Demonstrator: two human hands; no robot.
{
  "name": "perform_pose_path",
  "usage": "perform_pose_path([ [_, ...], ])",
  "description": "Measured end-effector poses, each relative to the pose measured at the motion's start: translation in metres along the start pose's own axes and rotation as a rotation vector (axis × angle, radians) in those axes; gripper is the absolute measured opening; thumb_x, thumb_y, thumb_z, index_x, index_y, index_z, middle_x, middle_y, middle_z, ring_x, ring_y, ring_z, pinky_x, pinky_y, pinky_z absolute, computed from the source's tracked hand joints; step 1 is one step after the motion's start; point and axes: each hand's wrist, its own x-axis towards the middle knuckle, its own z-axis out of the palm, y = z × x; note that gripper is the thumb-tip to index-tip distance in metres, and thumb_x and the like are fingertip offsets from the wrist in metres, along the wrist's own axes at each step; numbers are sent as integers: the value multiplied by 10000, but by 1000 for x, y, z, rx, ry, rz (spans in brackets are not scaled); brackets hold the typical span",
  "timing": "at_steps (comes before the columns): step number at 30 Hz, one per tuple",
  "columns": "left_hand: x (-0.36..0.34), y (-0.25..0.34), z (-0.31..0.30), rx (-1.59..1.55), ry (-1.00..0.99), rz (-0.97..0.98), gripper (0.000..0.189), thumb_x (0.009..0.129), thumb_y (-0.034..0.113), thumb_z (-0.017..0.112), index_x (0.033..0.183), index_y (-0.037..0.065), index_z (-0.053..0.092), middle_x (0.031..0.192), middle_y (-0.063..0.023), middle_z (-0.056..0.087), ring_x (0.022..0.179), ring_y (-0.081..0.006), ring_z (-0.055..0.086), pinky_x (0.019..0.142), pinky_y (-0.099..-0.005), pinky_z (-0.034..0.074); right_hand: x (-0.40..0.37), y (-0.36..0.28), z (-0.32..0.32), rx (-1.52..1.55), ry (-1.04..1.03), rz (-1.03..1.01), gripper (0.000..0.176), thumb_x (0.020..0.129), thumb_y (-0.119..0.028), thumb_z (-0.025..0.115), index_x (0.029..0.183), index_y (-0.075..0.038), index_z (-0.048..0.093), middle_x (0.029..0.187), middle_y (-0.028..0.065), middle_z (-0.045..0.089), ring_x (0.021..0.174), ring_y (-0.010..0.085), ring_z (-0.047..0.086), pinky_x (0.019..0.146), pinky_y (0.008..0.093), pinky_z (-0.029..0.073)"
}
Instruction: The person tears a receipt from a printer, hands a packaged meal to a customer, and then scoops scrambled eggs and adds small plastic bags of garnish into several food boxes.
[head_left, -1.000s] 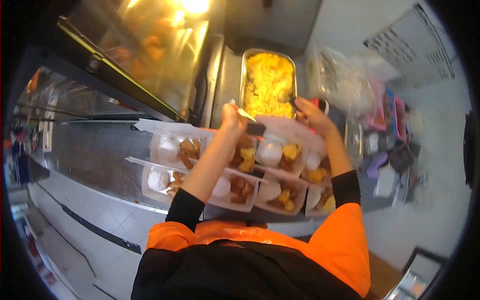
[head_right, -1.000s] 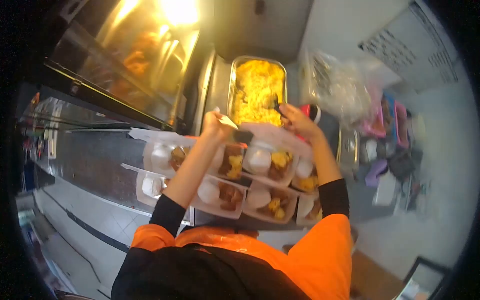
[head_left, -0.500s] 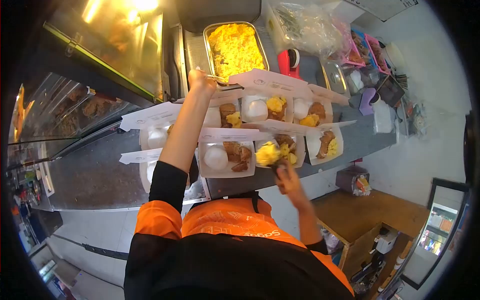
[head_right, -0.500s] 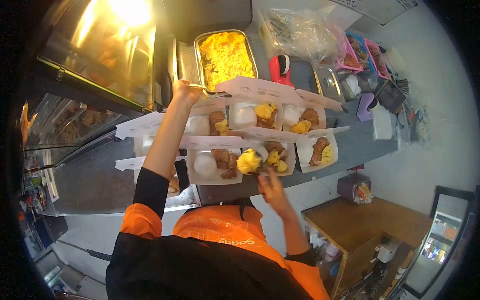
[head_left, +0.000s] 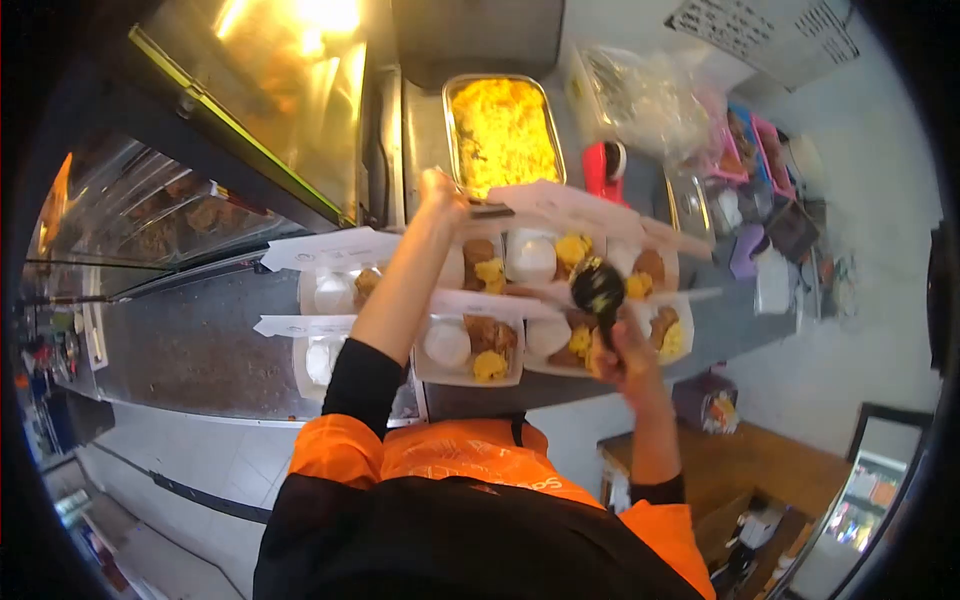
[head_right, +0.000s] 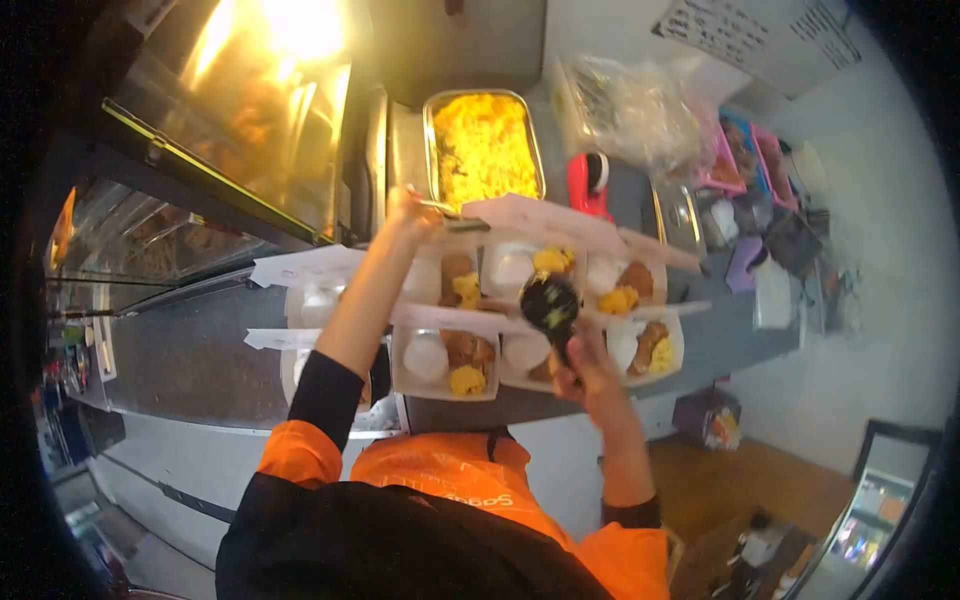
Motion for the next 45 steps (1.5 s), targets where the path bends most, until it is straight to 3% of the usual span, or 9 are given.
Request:
perform_pose_path([
  [1, 31, -13, -9, -32, -47, 81, 104, 711, 196, 369, 631, 141, 332, 813, -128, 390, 758, -283, 428, 748, -501, 389, 21, -28, 2, -165, 91, -45, 416, 872, -334, 472, 1236, -161, 367, 679, -26, 429, 552, 45, 392, 448, 174, 319],
  [4, -2, -18, 10, -34, 23, 57, 255, 847, 230, 284, 635, 125, 379, 796, -115, 457, 811, -281, 507, 784, -564, 391, 142, -83, 1, -1045, -32, -440, 422, 868, -306, 462, 1204, -67, 374, 780, 117, 555, 701, 224, 549, 616, 299, 434],
  [7, -5, -26, 13, -173, -161, -24, 207, 729, 121, 269, 822, 26, 427, 932, -186, 483, 907, -335, 502, 853, -580, 360, 285, -90, 25, -1457, -25, -401, 363, 861, -214, 419, 1189, -63, 385, 897, 262, 576, 879, 388, 560, 734, 442, 433],
  [16, 8, -40, 4, -423, -130, -99, 477, 624, 47, 330, 1092, -39, 357, 1064, -191, 444, 1011, -331, 450, 925, -463, 332, 416, 11, 54, -2244, 32, -625, 461, 773, -117, 461, 1210, -16, 354, 575, 123, 594, 523, 281, 599, 480, 384, 475],
  [31, 0, -39, -12, -357, -130, -144, 364, 611, 61, 347, 951, -49, 422, 896, -169, 480, 791, -295, 493, 783, -418, 406, 306, -3, 41, -1847, -455, -281, 422, 861, -277, 441, 1201, -42, 358, 718, 226, 585, 649, 368, 582, 559, 474, 421],
  [36, -23, -28, -1, -314, -148, -47, 376, 610, 54, 347, 962, -51, 428, 904, -167, 490, 761, -270, 493, 748, -380, 416, 354, 14, -8, -1311, -606, -597, 401, 870, -283, 455, 1190, -52, 381, 714, 128, 576, 520, 239, 549, 459, 371, 399],
  [38, -37, -19, 3, -290, -164, -70, 375, 610, 48, 347, 964, -45, 430, 916, -162, 487, 776, -268, 489, 746, -368, 413, 329, -28, 17, -910, -472, 386, 403, 874, -296, 460, 1205, -80, 383, 598, -9, 453, 404, 89, 382, 345, 246, 273],
  [39, -42, -16, 7, -339, -192, -63, 383, 620, 50, 347, 982, -43, 429, 931, -160, 486, 799, -261, 491, 759, -360, 410, 325, -30, 15, -811, -453, 386, 335, 886, -326, 445, 1140, -109, 427, 566, -67, 335, 390, 18, 230, 335, 175, 148],
  [45, -68, -8, 0, 37, -167, 262, 399, 707, 47, 337, 1084, -48, 431, 1057, -169, 501, 954, -252, 502, 879, -336, 375, 328, -51, -13, -332, -420, 396, 168, 894, -322, 438, 940, -161, 445, 559, -82, 322, 378, 1, 215, 321, 164, 165],
])
